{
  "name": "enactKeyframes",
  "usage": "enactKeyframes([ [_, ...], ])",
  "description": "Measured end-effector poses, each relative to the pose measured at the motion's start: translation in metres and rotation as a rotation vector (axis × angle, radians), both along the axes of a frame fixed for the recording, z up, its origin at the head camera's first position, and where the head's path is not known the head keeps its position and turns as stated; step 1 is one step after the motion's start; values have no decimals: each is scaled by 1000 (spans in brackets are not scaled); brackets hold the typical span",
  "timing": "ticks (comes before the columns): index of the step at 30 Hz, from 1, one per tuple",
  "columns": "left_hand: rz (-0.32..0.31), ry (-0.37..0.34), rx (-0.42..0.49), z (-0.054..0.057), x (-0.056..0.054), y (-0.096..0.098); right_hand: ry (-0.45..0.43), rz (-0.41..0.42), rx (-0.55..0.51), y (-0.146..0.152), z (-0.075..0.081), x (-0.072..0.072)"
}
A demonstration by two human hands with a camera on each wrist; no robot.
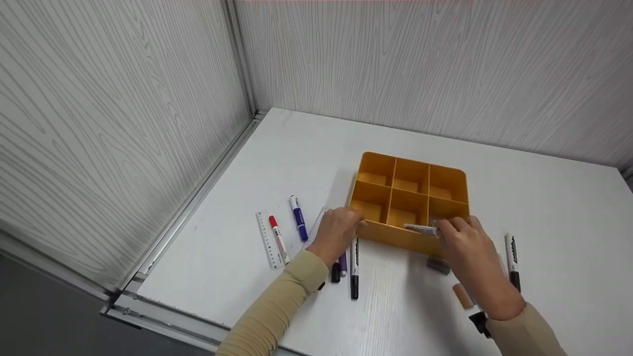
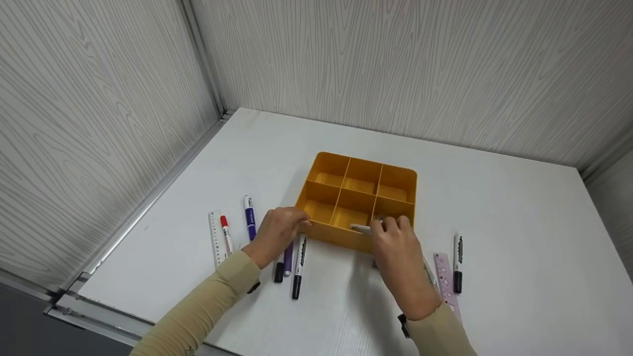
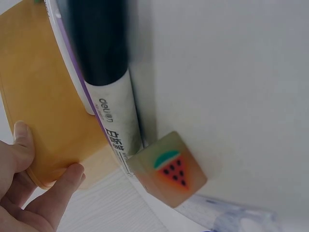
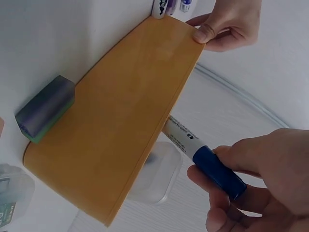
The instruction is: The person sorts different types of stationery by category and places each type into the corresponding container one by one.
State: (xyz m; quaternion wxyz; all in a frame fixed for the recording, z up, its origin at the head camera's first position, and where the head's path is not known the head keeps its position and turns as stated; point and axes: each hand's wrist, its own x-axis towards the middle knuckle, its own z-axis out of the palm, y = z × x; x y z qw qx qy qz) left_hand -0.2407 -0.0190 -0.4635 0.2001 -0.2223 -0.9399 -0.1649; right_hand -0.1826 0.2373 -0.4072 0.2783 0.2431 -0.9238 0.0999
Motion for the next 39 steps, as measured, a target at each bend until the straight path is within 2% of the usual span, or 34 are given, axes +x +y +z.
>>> enactKeyframes([
  [9,8,4,4,-1,-1,1,-26,30,80,-15,-1,-5],
  [14,10,-18,6,-1,0,1,-53,47,135,-26,-3,-9],
  [20,14,-35,-3,-1,1,1,-133,-18,165,-34,-7,-14],
  [26,14,-41,4,0,0,2,-137,-139,235,-43,-12,-18],
  [34,2,-33,16,0,-1,2,-53,-142,346,-43,-20,-23],
  [39,3,-44,20,1,0,2,-60,-156,348,-41,-25,-23],
])
